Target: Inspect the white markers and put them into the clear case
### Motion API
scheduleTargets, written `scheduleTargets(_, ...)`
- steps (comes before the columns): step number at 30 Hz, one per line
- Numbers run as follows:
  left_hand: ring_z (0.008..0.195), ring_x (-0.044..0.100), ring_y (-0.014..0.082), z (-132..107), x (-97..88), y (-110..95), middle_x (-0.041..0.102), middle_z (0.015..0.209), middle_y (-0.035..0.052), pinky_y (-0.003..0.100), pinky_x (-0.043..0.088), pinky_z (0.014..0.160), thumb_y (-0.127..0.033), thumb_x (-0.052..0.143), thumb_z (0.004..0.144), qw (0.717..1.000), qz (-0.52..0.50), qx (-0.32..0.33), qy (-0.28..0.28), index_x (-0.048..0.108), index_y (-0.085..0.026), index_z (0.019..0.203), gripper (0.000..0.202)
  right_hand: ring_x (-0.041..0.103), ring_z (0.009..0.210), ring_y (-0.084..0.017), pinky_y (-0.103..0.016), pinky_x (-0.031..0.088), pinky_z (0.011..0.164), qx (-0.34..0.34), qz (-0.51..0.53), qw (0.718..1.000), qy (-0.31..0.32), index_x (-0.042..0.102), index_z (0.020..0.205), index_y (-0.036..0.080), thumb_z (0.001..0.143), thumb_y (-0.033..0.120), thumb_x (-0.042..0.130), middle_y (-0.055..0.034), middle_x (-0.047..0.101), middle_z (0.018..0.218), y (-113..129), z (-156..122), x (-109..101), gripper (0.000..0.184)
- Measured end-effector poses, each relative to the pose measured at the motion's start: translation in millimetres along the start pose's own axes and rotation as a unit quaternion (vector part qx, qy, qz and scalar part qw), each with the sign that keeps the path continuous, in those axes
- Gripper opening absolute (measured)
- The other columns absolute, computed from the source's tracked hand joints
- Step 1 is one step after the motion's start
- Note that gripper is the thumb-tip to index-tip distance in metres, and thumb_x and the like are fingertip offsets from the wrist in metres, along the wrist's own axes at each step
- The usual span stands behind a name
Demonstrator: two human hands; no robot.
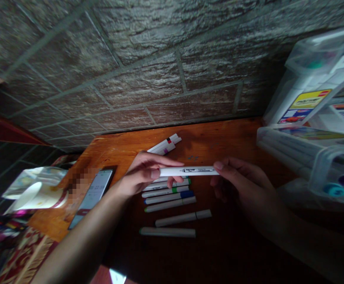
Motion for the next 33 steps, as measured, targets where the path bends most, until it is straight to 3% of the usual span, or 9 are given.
scheduleTargets(19, 0.076, 0.073, 0.0226, 2.6, -0.7, 0.4, 0.082, 0.094, 0.0182, 0.031, 0.057, 0.069, -0.029, 0.071, 0.084, 1.000, 0.005, 0.022, -0.005, 0.079, -0.007, 0.120, 0.043, 0.057, 0.047, -0.009, -0.019, 0.042, 0.042, -0.006, -0.001, 1.000, 0.004, 0.068, 0.070, 0.018, 0.080, 0.047, 0.083, 0.0006, 0.068, 0.061, 1.6, -1.6, 0.4, 0.034)
scheduleTargets(25, 0.079, 0.073, 0.0196, 4.6, -4.7, 3.9, 0.082, 0.091, 0.0144, 0.027, 0.056, 0.070, -0.018, 0.067, 0.087, 0.996, 0.019, 0.029, -0.080, 0.081, -0.010, 0.114, 0.031, 0.056, 0.049, -0.010, -0.020, 0.042, 0.044, -0.026, -0.041, 0.999, 0.015, 0.069, 0.071, 0.019, 0.082, 0.047, 0.081, 0.0007, 0.067, 0.063, 1.2, -2.2, 1.8, 0.032)
scheduleTargets(33, 0.067, 0.068, 0.0145, 5.5, -8.5, 5.0, 0.079, 0.079, 0.0087, 0.023, 0.054, 0.063, -0.022, 0.080, 0.083, 0.988, 0.054, 0.047, -0.140, 0.082, -0.013, 0.105, 0.024, 0.058, 0.054, -0.014, -0.025, 0.041, 0.048, -0.082, -0.158, 0.983, 0.053, 0.073, 0.074, 0.022, 0.088, 0.041, 0.073, -0.0003, 0.070, 0.064, 8.0, -6.8, 6.3, 0.024)
Point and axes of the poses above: each hand's wrist, its own z-axis towards the middle knuckle, its own x-axis out of the palm, y = z × x, the point moved 4 cm from there along z, towards the middle knuckle
